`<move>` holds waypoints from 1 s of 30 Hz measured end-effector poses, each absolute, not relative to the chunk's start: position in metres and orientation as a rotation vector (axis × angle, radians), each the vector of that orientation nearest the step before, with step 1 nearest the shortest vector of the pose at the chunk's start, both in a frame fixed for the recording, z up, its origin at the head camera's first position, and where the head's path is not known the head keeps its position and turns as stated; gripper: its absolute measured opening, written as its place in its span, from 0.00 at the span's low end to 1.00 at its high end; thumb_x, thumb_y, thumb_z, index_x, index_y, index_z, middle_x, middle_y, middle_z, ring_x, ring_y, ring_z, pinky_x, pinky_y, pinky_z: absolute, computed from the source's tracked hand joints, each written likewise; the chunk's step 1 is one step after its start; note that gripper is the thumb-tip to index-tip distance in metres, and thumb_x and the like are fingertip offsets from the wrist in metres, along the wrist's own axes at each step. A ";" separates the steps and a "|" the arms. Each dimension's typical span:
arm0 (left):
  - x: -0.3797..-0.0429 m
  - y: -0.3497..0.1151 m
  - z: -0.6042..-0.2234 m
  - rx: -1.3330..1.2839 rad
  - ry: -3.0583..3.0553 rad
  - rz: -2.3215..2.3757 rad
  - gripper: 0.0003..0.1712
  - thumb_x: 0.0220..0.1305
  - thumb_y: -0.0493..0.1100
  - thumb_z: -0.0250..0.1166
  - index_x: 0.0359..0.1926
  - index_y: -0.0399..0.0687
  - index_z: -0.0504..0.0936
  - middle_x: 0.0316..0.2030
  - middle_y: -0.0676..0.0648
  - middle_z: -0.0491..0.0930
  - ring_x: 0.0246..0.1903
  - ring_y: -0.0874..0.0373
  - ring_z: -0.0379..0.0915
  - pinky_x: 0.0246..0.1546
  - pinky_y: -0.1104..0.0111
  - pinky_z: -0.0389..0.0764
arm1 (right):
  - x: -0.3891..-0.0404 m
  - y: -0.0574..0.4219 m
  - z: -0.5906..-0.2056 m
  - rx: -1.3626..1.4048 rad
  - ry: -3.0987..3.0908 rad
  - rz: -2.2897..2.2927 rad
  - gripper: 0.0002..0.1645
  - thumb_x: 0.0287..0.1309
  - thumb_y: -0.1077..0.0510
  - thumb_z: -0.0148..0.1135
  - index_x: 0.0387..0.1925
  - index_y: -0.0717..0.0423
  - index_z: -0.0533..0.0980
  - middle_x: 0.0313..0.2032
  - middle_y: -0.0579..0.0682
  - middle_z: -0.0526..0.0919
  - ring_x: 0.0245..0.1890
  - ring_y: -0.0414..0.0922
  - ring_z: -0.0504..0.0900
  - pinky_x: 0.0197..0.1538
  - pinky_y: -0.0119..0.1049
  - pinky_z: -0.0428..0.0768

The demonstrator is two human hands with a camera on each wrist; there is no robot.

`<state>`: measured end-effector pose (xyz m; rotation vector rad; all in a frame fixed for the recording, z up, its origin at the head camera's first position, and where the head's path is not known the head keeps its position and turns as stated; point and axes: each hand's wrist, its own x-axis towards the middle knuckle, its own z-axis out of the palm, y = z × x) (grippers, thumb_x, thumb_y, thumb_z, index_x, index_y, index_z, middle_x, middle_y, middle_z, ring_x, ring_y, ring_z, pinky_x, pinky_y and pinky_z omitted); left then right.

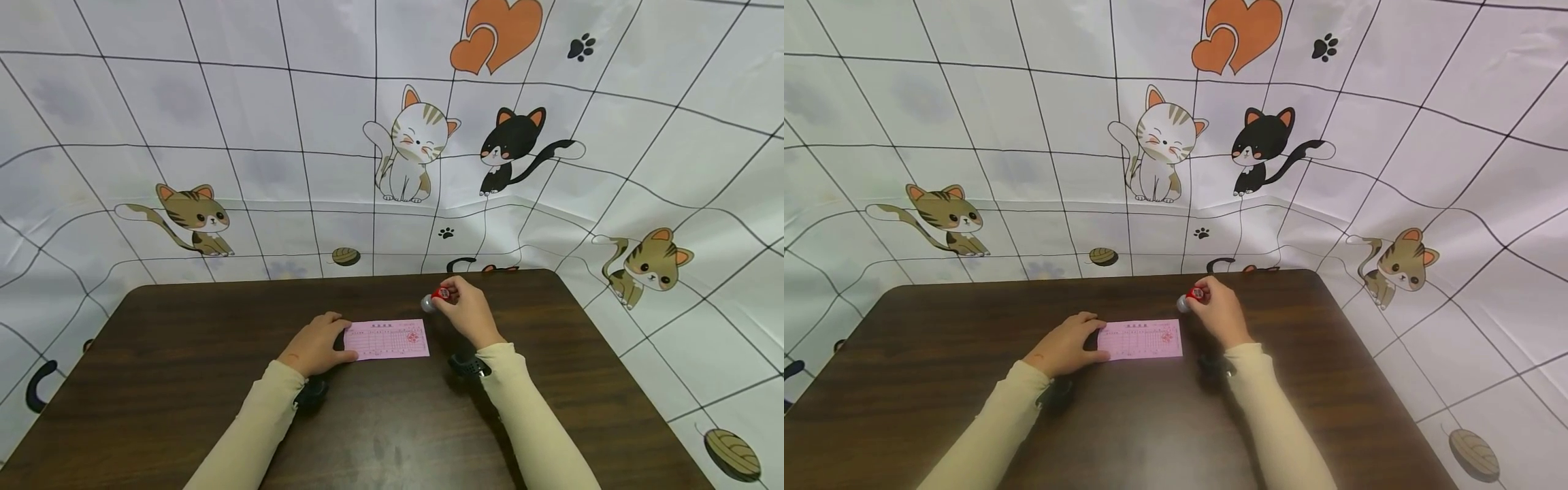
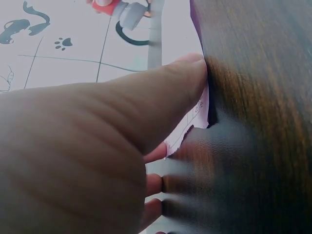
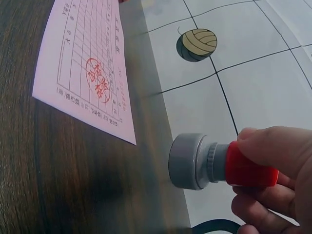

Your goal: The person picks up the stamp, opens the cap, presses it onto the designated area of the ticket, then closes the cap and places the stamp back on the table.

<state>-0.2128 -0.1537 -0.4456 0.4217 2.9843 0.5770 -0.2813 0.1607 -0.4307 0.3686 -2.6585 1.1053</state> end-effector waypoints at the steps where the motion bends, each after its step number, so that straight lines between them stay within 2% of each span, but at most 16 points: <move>1: -0.213 -0.154 -0.446 0.425 2.987 0.575 0.41 0.60 0.58 0.76 0.68 0.40 0.77 0.70 0.34 0.70 0.68 0.37 0.67 0.67 0.43 0.70 | -0.281 0.161 -0.431 0.357 -2.662 1.103 0.19 0.61 0.58 0.74 0.50 0.59 0.79 0.42 0.55 0.85 0.43 0.51 0.83 0.50 0.50 0.83; 16: -0.213 -0.153 -0.446 0.421 2.976 0.579 0.41 0.60 0.58 0.76 0.68 0.40 0.77 0.70 0.35 0.70 0.69 0.37 0.67 0.68 0.44 0.70 | -0.282 0.164 -0.436 0.246 -2.757 1.008 0.19 0.61 0.54 0.75 0.50 0.56 0.80 0.42 0.54 0.86 0.41 0.50 0.83 0.46 0.48 0.83; 30: -0.215 -0.152 -0.449 0.424 2.978 0.579 0.41 0.61 0.58 0.76 0.68 0.40 0.77 0.70 0.34 0.70 0.69 0.37 0.67 0.67 0.44 0.71 | -0.280 0.164 -0.440 0.255 -2.789 1.032 0.20 0.61 0.53 0.74 0.51 0.57 0.80 0.45 0.54 0.88 0.43 0.50 0.85 0.49 0.50 0.84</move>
